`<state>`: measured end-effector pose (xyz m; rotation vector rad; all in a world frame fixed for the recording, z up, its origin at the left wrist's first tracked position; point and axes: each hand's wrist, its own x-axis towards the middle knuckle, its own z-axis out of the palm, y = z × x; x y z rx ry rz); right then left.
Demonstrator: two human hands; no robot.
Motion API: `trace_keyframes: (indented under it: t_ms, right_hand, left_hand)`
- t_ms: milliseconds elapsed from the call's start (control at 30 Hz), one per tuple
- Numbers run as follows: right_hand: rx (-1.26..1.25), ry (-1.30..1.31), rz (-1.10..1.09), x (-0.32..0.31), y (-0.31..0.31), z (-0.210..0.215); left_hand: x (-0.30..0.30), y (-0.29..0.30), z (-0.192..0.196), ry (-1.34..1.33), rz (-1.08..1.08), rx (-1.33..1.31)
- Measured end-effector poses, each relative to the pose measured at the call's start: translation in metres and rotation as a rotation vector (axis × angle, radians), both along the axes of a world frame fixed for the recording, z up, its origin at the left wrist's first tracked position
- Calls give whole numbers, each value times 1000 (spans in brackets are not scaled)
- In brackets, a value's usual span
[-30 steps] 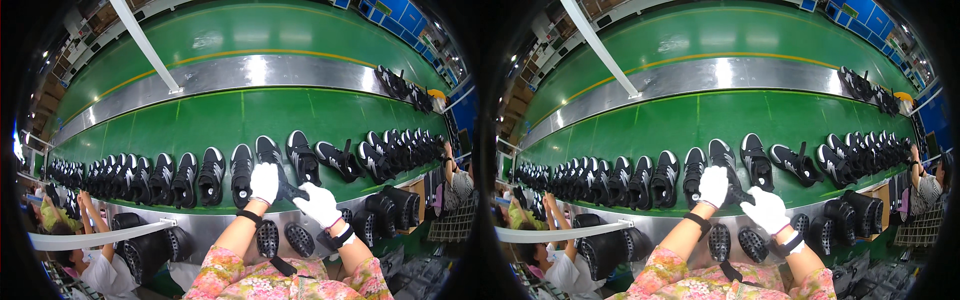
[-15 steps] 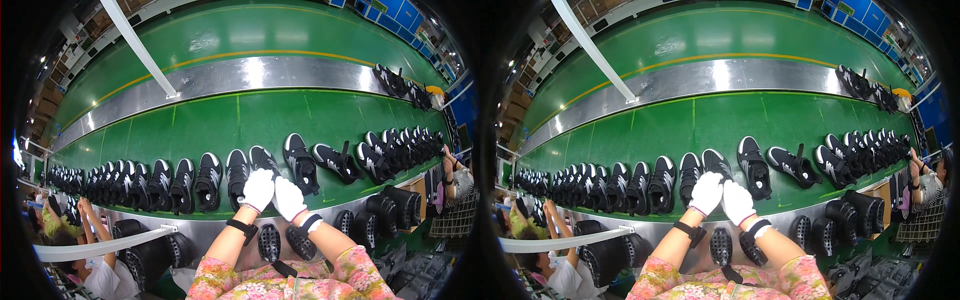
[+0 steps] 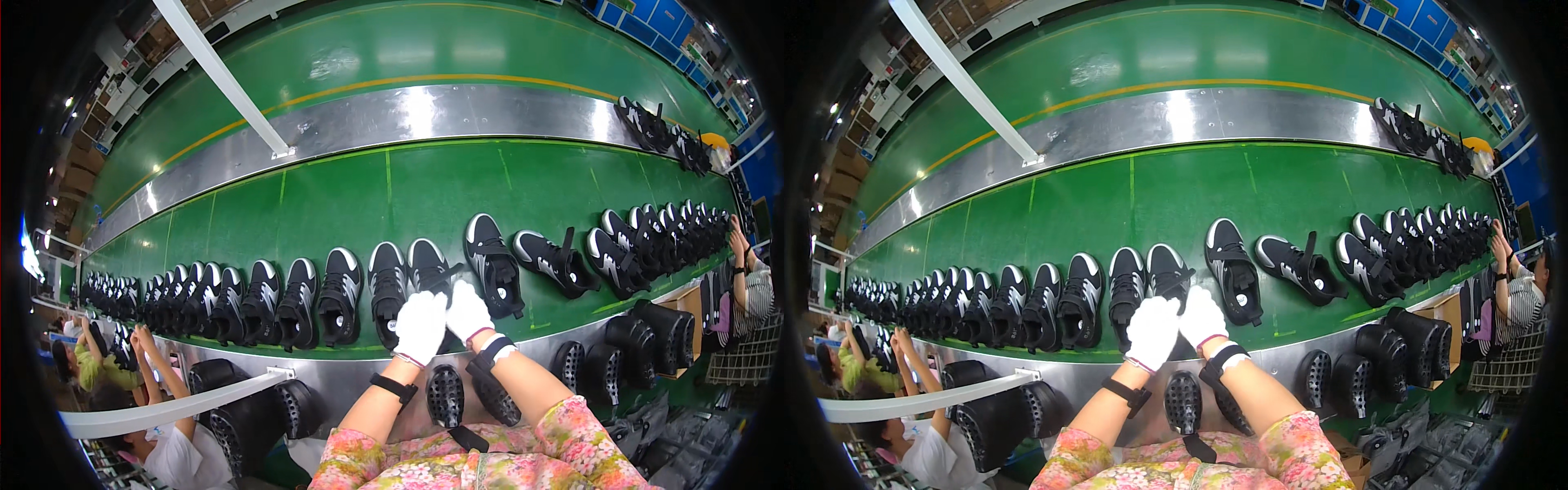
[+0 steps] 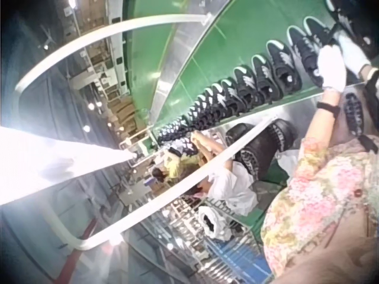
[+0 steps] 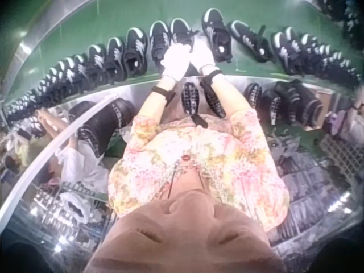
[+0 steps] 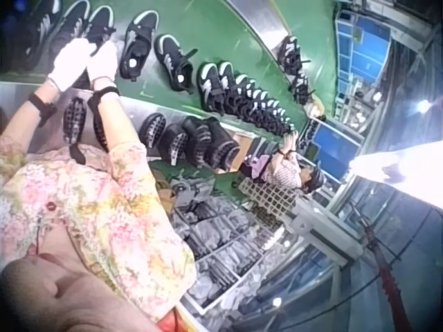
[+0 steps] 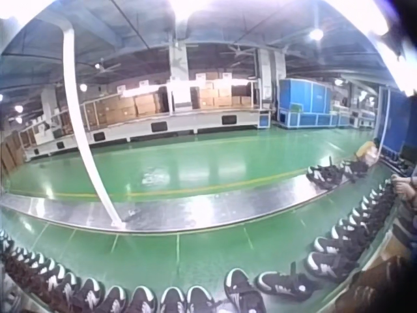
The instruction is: Assembling and inspecting shoe components on a factory production line.
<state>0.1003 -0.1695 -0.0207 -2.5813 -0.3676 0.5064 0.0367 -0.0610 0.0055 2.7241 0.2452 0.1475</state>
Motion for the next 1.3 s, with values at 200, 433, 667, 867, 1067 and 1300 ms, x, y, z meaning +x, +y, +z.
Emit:
trace_keyframes:
  t_ms: [200, 433, 667, 867, 1067, 1300]
  right_hand:
    - [-38, -179, 167, 2, -2, 2]
    - [8, 34, 177, 13, -8, 14]
    - [868, 678, -271, 42, -16, 65]
    - [713, 326, -165, 62, -18, 27]
    - [725, 702, -328, 30, -30, 26]
    - [749, 716, -356, 8, -25, 0]
  left_hand:
    - [0, 5, 2, -47, -64, 5]
    - [-5, 9, -3, -75, -56, -4]
    - [-14, 14, -9, -209, -32, 26]
    - [-8, 5, -10, -179, 16, -44]
    - [-18, 9, -18, -248, 153, -101]
    - [-13, 5, -15, -233, 227, -142]
